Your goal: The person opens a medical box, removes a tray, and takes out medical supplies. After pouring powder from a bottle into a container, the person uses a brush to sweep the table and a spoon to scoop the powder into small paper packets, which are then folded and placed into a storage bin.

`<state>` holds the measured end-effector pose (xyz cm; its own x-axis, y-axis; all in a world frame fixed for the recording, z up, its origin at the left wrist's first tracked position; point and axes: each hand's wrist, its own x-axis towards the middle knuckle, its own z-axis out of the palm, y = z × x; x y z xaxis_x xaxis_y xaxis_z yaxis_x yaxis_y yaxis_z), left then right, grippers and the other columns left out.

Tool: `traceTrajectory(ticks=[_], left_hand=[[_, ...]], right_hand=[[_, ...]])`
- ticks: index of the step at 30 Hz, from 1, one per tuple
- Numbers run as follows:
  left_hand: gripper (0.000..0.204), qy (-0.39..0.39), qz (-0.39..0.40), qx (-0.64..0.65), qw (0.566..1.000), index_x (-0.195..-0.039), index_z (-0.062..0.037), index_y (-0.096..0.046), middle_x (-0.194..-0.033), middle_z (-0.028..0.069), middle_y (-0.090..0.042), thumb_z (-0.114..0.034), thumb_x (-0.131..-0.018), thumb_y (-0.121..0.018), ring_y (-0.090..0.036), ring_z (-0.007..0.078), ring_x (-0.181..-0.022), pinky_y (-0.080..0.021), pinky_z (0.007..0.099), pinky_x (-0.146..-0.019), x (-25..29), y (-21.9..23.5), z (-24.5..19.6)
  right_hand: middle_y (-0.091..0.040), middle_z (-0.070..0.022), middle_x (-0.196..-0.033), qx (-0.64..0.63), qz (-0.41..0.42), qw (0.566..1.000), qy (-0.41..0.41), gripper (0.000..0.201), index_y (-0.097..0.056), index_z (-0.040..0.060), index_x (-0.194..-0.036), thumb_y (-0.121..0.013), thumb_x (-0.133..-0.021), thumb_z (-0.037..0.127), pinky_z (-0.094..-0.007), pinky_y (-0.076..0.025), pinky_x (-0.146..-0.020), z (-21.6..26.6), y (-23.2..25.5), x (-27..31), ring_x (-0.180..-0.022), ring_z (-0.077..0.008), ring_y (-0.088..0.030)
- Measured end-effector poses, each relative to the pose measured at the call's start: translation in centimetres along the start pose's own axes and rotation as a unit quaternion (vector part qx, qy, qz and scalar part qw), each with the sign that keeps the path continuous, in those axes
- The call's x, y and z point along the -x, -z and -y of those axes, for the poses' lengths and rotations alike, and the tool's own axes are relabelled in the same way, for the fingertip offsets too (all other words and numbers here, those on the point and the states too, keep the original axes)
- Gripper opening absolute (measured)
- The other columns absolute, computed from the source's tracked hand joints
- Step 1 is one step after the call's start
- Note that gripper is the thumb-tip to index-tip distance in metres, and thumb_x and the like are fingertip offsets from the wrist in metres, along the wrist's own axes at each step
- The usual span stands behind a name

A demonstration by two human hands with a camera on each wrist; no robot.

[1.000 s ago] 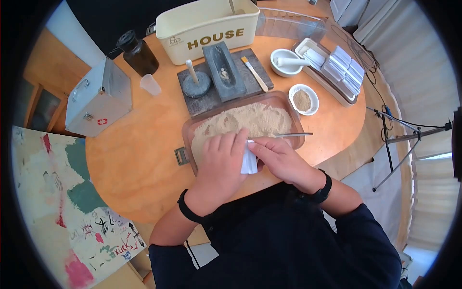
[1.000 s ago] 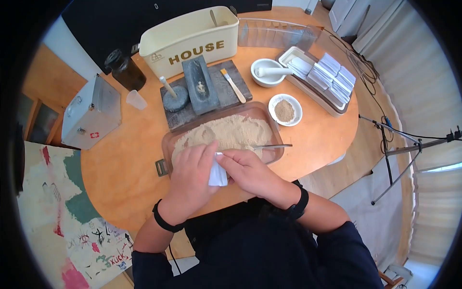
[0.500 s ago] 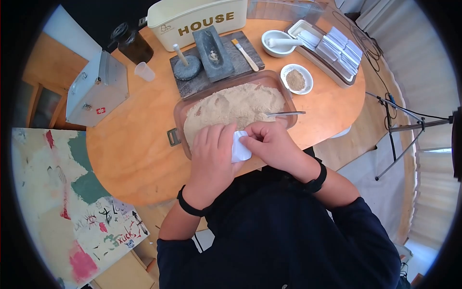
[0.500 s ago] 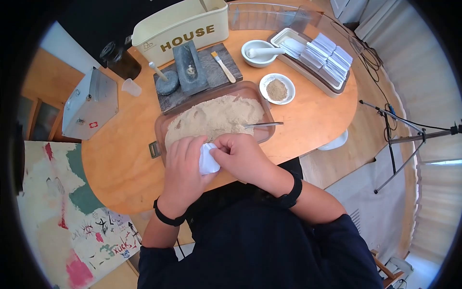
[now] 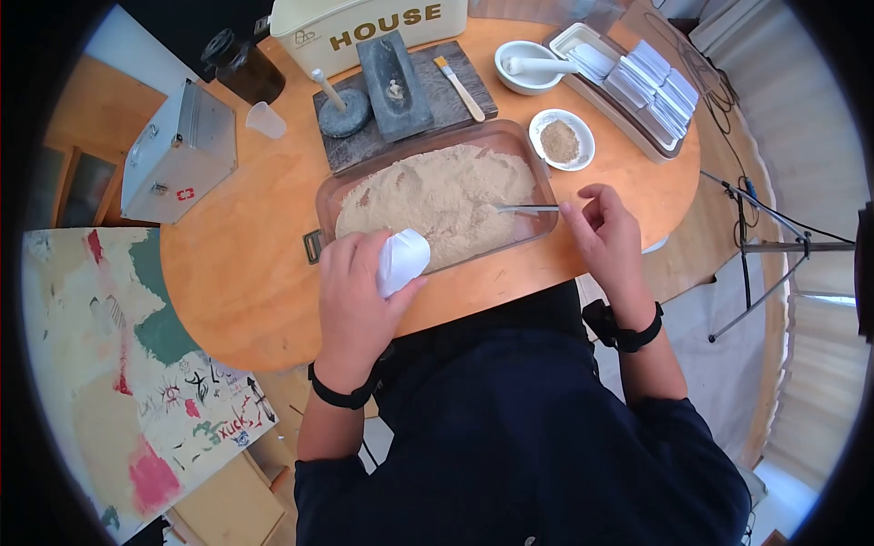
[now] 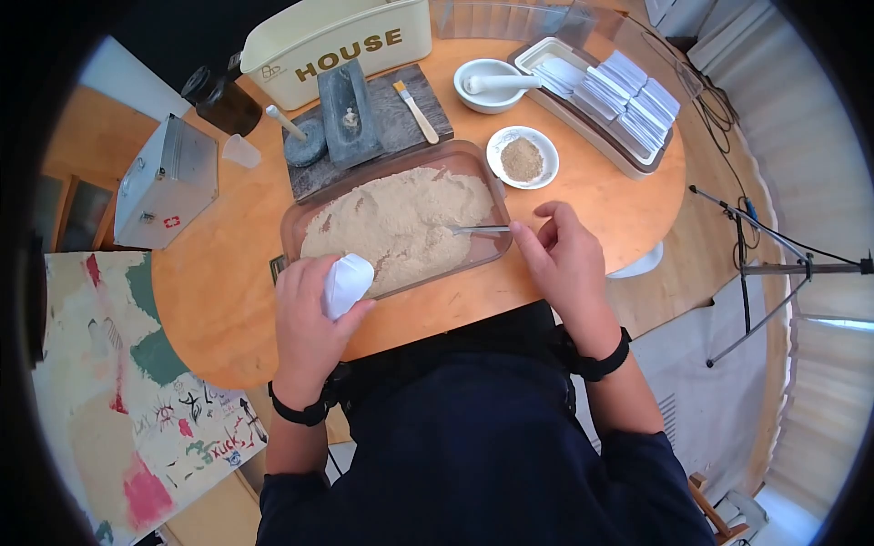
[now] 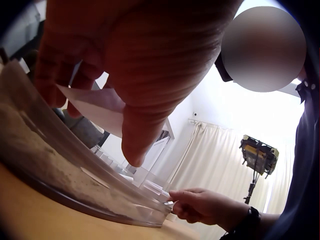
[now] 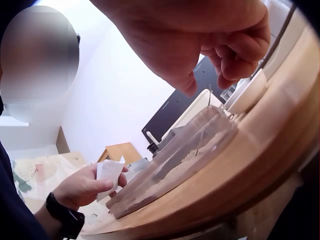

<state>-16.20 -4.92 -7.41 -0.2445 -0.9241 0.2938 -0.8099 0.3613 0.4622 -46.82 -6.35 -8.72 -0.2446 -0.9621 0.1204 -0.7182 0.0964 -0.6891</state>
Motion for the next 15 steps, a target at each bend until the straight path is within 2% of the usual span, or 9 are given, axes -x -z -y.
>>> traceTrajectory(ticks=[1, 3, 10, 12, 13, 15], left_hand=[[0.062, 0.002, 0.002, -0.002, 1.0, -0.12, -0.0061, -0.057, -0.112, 0.0144, -0.059, -0.019, -0.067, -0.086, -0.054, 0.0374, -0.106, -0.045, 0.0447, -0.09, -0.3, -0.1, 0.1], [0.063, 0.006, -0.001, 0.025, 1.0, -0.121, -0.0064, -0.057, -0.11, 0.0141, -0.06, -0.019, -0.067, -0.087, -0.054, 0.0372, -0.105, -0.045, 0.0448, -0.09, -0.7, -0.4, 0.3], [0.064, 0.025, 0.002, 0.01, 1.0, -0.119, -0.0048, -0.056, -0.111, 0.0138, -0.056, -0.016, -0.065, -0.088, -0.055, 0.0353, -0.104, -0.045, 0.043, -0.089, -1.4, -0.7, 1.2], [0.063, 0.041, -0.002, 0.0, 0.999, -0.117, -0.0042, -0.056, -0.112, 0.0141, -0.054, -0.015, -0.064, -0.088, -0.054, 0.0351, -0.104, -0.045, 0.0428, -0.09, -1.5, -0.6, 1.2], [0.063, 0.043, -0.003, -0.001, 0.999, -0.117, -0.0042, -0.056, -0.112, 0.0141, -0.054, -0.015, -0.064, -0.088, -0.054, 0.0351, -0.104, -0.045, 0.0428, -0.09, -1.5, -0.6, 1.2], [0.061, 0.04, -0.002, -0.01, 0.999, -0.116, -0.0045, -0.057, -0.111, 0.0147, -0.055, -0.015, -0.065, -0.088, -0.054, 0.0357, -0.105, -0.045, 0.0429, -0.09, -1.6, -0.5, 1.4]], right_hand=[[-0.061, -0.0066, -0.065, -0.002, 0.003, 1.0, -0.001, 0.016, -0.065, 0.0002, -0.095, -0.071, -0.09, 0.014, -0.0269, -0.047, -0.056, -0.3, -0.4, 0.0, -0.057, -0.0113, -0.057], [-0.063, -0.0034, -0.068, -0.158, 0.045, 0.986, -0.015, 0.014, -0.065, -0.0002, -0.094, -0.072, -0.09, 0.011, -0.0241, -0.048, -0.058, -1.0, -1.4, 0.1, -0.06, -0.0084, -0.057], [-0.064, -0.0018, -0.072, -0.229, 0.079, 0.97, 0.035, 0.009, -0.066, -0.0002, -0.095, -0.069, -0.091, 0.007, -0.0231, -0.048, -0.059, 0.9, -2.9, -1.4, -0.064, -0.0063, -0.058], [-0.065, -0.0026, -0.072, -0.34, 0.14, 0.93, -0.006, 0.006, -0.067, 0.0004, -0.094, -0.068, -0.091, 0.005, -0.0229, -0.049, -0.06, 1.8, -3.4, -1.8, -0.065, -0.0069, -0.06], [-0.065, -0.0026, -0.072, -0.34, 0.142, 0.929, -0.006, 0.006, -0.067, 0.0004, -0.094, -0.068, -0.091, 0.005, -0.0229, -0.049, -0.06, 2.1, -3.0, -1.9, -0.065, -0.0069, -0.06], [-0.067, -0.0032, -0.072, -0.171, 0.061, 0.976, 0.119, 0.005, -0.067, 0.0002, -0.095, -0.066, -0.091, 0.004, -0.0231, -0.05, -0.062, 2.8, -2.2, -2.1, -0.066, -0.0074, -0.062]])
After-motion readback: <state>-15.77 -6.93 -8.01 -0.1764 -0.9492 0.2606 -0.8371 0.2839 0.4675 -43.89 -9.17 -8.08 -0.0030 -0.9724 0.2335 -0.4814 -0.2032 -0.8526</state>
